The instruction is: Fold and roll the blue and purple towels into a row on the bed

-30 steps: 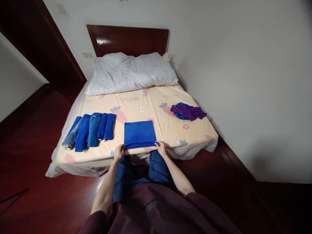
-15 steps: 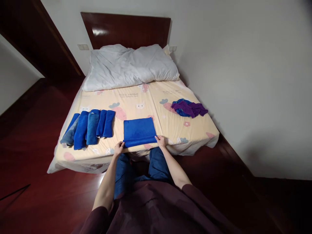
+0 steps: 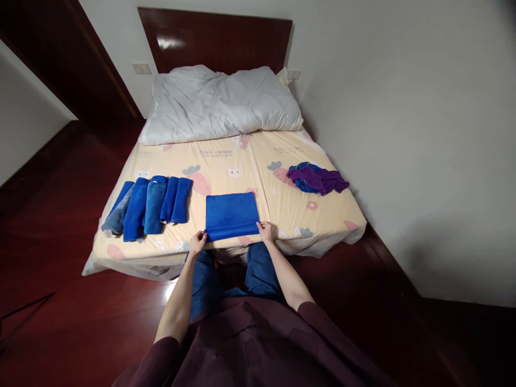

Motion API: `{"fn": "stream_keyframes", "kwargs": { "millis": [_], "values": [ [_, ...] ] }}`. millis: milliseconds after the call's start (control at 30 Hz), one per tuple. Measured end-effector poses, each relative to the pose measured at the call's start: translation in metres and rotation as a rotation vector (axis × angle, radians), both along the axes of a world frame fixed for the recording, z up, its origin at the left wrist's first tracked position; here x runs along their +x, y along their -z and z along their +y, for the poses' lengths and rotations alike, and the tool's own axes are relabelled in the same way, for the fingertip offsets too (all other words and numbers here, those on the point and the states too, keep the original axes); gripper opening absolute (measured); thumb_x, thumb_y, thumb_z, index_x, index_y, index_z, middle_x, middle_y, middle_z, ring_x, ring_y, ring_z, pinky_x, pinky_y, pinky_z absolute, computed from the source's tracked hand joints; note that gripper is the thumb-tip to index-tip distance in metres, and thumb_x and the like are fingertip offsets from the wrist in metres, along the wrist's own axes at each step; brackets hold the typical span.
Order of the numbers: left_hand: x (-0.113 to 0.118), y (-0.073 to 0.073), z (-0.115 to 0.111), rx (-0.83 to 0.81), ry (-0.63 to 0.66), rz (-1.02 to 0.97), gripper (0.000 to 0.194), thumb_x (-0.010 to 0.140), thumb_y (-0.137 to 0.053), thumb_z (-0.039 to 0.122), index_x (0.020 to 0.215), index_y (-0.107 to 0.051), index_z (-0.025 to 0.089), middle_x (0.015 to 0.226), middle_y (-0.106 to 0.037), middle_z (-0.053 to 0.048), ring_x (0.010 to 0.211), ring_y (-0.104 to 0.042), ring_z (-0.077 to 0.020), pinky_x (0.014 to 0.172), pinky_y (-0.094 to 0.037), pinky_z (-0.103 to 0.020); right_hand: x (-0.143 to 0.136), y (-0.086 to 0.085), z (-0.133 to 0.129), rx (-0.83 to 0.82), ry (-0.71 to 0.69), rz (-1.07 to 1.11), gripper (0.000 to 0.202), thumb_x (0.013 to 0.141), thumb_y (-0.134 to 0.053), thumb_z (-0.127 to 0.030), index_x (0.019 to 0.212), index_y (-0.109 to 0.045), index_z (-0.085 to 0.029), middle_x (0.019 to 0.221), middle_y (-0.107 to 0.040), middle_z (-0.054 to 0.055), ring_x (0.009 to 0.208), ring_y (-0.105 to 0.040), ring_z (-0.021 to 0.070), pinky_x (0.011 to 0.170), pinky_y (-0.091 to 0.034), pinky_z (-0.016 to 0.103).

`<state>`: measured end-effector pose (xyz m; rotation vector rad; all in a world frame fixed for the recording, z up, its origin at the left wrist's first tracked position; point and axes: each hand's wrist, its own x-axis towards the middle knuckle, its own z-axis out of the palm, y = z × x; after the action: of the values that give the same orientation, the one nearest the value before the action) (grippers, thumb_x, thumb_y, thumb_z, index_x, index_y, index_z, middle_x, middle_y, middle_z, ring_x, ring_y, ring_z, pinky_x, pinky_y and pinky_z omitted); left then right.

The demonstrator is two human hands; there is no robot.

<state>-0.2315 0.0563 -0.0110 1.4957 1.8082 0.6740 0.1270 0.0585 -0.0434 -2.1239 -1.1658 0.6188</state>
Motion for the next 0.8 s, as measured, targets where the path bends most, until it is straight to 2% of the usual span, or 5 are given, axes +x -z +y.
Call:
{"fn": "stream_keyframes", "kwargs": {
  "millis": [167,300,467,633,800],
  "values": [
    [0.007,0.004,0.001,0.049,-0.049,0.028,0.019,0.087,-0.058,0.037,0.088,-0.065,0.020,0.077,-0.069,-0.005,0.078,-0.067,-0.0229,0.080,-0.052,-0.035,-0.001,-0.006,0.007,-0.035,-0.006,-0.004,0.020,0.087,-0.069,-0.041,0.083,-0.076,-0.023,0.087,-0.078,0.007,0.076,-0.069,0.0211,0.067,-0.047,0.027],
    [0.018,0.005,-0.017,0.221,-0.118,0.091,0.037,0.091,-0.053,0.035,0.120,-0.062,0.013,0.116,-0.067,-0.019,0.108,-0.066,-0.0302,0.099,-0.051,-0.047,-0.007,-0.018,-0.005,0.123,0.006,-0.060,0.025,0.088,-0.066,-0.040,0.101,-0.074,-0.020,0.094,-0.077,0.010,0.088,-0.069,0.0247,0.080,-0.051,0.033],
    [0.036,-0.001,-0.049,0.546,0.219,0.308,0.054,0.097,-0.045,0.026,0.149,-0.047,0.013,0.160,-0.039,-0.018,0.151,-0.033,-0.0319,0.123,-0.032,-0.051,-0.020,-0.036,-0.047,0.411,-0.307,-0.251,0.042,0.101,-0.049,-0.038,0.135,-0.063,-0.019,0.137,-0.065,0.013,0.129,-0.057,0.0260,0.111,-0.042,0.042],
    [0.048,0.007,-0.043,0.456,0.416,0.459,0.064,0.093,-0.044,0.019,0.155,-0.040,0.005,0.166,-0.030,-0.018,0.157,-0.021,-0.0328,0.127,-0.024,-0.052,-0.029,-0.038,-0.059,0.269,-0.696,-0.381,0.051,0.101,-0.045,-0.024,0.152,-0.050,-0.019,0.159,-0.047,0.010,0.151,-0.038,0.0234,0.123,-0.029,0.045],
    [0.042,0.024,-0.031,0.358,0.388,0.553,0.066,0.090,-0.040,0.011,0.156,-0.041,0.007,0.163,-0.035,-0.018,0.153,-0.031,-0.0320,0.124,-0.029,-0.053,-0.027,-0.024,-0.044,0.089,-0.703,-0.448,0.055,0.097,-0.045,-0.013,0.151,-0.051,-0.019,0.157,-0.047,0.010,0.148,-0.043,0.0220,0.121,-0.032,0.046]
  ]
}}
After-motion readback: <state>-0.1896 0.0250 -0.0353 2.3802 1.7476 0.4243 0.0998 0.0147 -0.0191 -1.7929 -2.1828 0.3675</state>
